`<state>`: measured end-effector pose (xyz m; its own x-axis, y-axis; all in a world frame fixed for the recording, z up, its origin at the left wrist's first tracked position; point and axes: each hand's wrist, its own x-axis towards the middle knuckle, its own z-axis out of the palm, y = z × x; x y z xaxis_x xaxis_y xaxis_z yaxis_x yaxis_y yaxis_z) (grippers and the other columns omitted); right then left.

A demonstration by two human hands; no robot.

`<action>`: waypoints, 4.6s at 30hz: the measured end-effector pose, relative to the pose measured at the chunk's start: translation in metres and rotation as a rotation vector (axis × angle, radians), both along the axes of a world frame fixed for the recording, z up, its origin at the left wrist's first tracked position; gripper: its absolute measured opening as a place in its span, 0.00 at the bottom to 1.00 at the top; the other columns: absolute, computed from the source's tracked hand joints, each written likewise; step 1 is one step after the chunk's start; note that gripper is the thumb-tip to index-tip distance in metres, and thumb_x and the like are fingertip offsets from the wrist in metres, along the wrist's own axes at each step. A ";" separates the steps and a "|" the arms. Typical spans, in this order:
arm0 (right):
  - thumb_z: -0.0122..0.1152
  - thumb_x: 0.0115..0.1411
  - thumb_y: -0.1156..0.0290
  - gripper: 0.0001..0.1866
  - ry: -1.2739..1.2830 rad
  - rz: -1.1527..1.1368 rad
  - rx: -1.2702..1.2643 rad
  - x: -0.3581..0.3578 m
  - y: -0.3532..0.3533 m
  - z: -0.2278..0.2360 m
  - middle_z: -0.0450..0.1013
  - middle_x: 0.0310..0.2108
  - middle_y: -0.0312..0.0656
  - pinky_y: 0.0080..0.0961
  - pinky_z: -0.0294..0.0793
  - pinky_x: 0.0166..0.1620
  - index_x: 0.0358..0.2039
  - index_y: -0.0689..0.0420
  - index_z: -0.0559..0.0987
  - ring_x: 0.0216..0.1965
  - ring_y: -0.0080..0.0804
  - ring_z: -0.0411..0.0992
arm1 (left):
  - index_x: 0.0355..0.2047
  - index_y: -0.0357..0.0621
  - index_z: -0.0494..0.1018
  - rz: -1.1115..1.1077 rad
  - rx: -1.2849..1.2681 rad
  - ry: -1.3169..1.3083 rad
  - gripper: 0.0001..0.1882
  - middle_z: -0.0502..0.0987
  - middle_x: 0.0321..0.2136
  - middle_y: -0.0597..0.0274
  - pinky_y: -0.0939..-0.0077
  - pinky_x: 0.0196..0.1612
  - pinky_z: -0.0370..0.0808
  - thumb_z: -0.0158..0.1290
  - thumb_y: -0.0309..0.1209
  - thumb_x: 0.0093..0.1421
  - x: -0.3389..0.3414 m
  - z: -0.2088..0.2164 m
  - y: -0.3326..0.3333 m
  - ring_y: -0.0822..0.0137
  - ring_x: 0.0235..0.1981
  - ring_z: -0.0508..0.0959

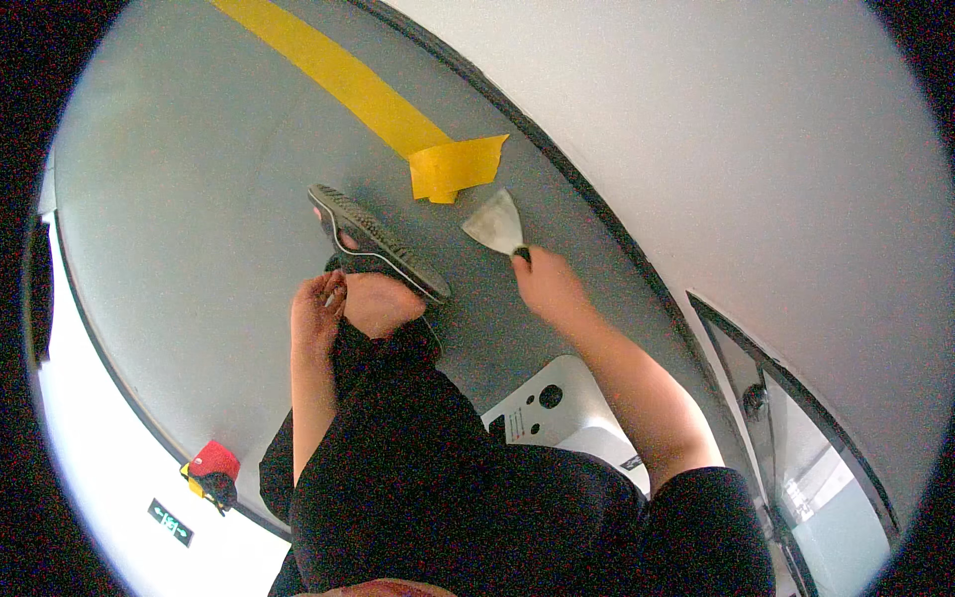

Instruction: Removing yellow floor tape using a metal scraper tool.

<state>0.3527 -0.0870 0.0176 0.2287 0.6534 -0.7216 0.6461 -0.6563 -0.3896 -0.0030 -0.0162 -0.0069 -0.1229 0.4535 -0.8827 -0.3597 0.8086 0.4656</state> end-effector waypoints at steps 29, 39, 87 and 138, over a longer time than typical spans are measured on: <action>0.51 0.61 0.61 0.18 -0.095 -0.165 0.075 0.009 -0.017 -0.021 0.75 0.37 0.58 0.45 0.71 0.44 0.43 0.63 0.74 0.42 0.57 0.73 | 0.50 0.42 0.69 -0.054 -0.048 0.083 0.20 0.77 0.40 0.70 0.77 0.43 0.63 0.46 0.37 0.61 0.009 0.009 0.006 0.74 0.35 0.69; 0.51 0.60 0.61 0.16 -0.208 0.031 0.167 -0.003 0.075 0.020 0.76 0.37 0.55 0.44 0.74 0.43 0.36 0.63 0.78 0.40 0.52 0.75 | 0.52 0.42 0.68 -0.034 -0.040 0.049 0.21 0.77 0.43 0.68 0.77 0.43 0.63 0.45 0.37 0.61 -0.001 -0.004 0.002 0.74 0.35 0.69; 0.41 0.68 0.56 0.19 0.604 -0.683 -0.374 -0.091 0.013 -0.005 0.69 0.22 0.44 0.35 0.69 0.17 0.36 0.63 0.68 0.16 0.33 0.69 | 0.42 0.42 0.74 -0.117 -0.014 0.152 0.15 0.77 0.38 0.65 0.74 0.44 0.65 0.48 0.39 0.60 0.008 0.002 0.000 0.70 0.39 0.72; 0.45 0.67 0.57 0.23 0.400 -0.515 -0.216 -0.058 0.060 -0.017 0.73 0.21 0.54 0.41 0.69 0.14 0.33 0.70 0.69 0.14 0.42 0.73 | 0.37 0.41 0.74 -0.243 0.040 0.290 0.12 0.74 0.29 0.70 0.81 0.31 0.64 0.49 0.35 0.59 0.029 0.015 0.005 0.75 0.28 0.69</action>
